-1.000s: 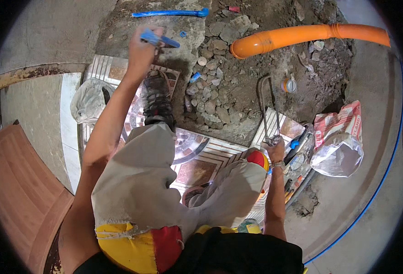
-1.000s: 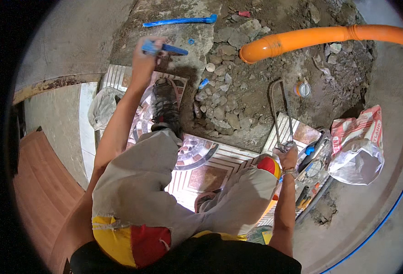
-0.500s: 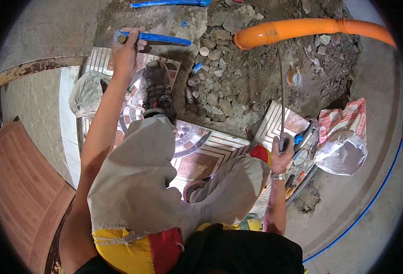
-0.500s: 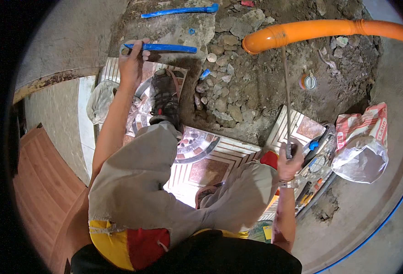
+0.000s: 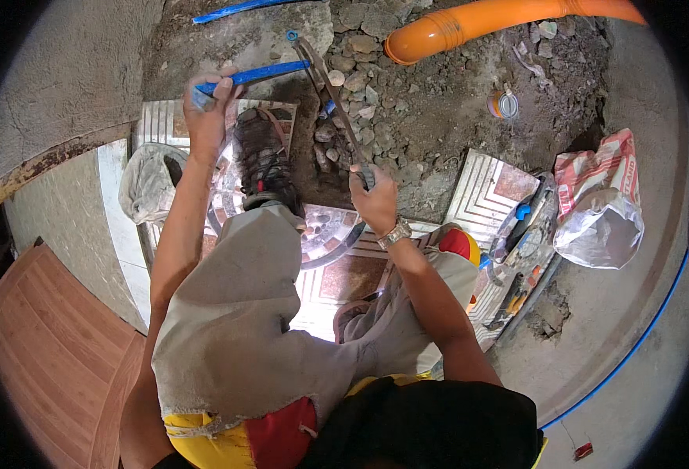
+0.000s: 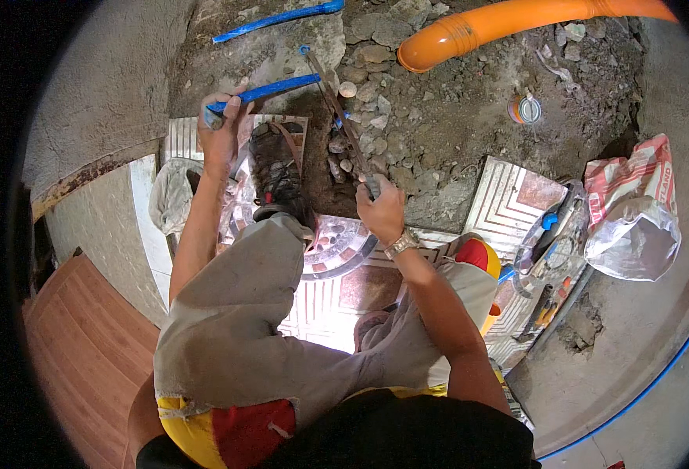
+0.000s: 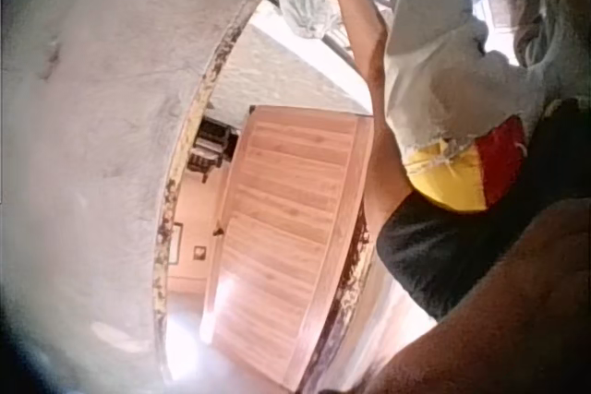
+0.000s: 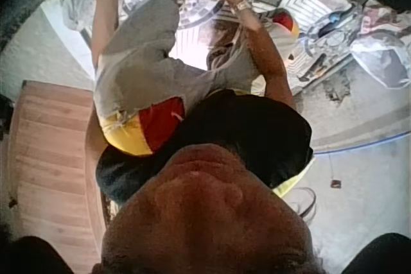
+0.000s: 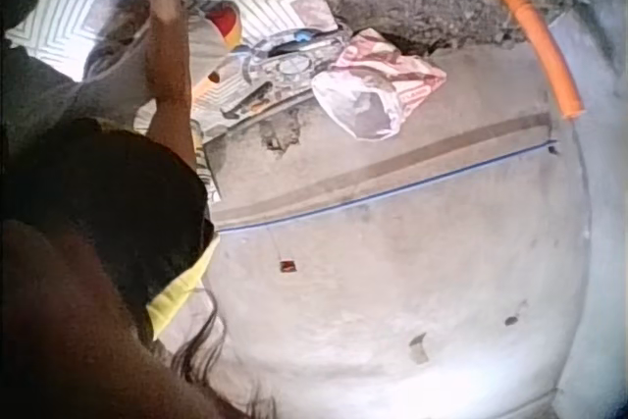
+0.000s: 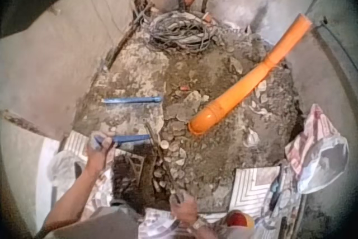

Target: Cutting and fitting PVC pipes for a floor drainage or utility system using a saw and solvent cement.

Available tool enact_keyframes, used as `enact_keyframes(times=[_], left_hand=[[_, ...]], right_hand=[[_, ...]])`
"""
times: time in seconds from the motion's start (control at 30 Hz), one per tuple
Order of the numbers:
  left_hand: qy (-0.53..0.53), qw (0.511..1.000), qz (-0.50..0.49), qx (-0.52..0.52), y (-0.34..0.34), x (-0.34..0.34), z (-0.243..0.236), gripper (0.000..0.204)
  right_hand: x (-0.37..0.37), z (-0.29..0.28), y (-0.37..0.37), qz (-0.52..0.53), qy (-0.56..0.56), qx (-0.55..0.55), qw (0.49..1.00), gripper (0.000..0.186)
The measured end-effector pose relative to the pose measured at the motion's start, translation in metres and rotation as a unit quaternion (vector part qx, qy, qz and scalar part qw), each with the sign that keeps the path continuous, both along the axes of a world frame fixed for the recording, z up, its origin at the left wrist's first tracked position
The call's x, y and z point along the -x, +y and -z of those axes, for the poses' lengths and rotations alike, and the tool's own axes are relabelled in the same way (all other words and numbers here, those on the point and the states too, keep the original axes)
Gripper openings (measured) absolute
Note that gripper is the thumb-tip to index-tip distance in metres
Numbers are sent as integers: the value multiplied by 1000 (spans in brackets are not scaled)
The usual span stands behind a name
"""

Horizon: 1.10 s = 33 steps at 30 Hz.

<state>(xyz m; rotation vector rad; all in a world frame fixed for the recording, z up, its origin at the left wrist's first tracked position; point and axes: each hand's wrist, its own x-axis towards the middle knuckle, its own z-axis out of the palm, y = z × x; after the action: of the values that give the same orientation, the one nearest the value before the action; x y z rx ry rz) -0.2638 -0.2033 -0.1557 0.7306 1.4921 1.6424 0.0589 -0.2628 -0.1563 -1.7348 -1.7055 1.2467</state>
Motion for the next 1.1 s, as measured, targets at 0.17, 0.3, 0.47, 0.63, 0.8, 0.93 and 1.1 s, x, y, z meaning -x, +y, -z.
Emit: enact_keyframes(times=[0.17, 0.3, 0.47, 0.63, 0.8, 0.93, 1.1], left_hand=[[9, 999, 23, -20, 11, -3, -2, 12], [11, 999, 42, -6, 17, 4, -5, 11], [33, 998, 41, -16, 17, -3, -8, 12], [27, 999, 35, -10, 16, -2, -6, 10], [72, 991, 104, -39, 19, -8, -13, 10], [92, 989, 101, -51, 3, -6, -8, 13], [55, 992, 108, -21, -10, -13, -13, 11]], right_hand=[[19, 26, 24, 36, 10, 48, 998, 25], [45, 32, 23, 59, 37, 19, 997, 27], [59, 52, 31, 72, 24, -41, 996, 30], [64, 47, 32, 82, -1, 25, 996, 28], [52, 94, 35, 89, 1, -28, 996, 32], [55, 74, 44, 62, 56, 86, 993, 29], [51, 59, 38, 88, -20, -53, 995, 25]])
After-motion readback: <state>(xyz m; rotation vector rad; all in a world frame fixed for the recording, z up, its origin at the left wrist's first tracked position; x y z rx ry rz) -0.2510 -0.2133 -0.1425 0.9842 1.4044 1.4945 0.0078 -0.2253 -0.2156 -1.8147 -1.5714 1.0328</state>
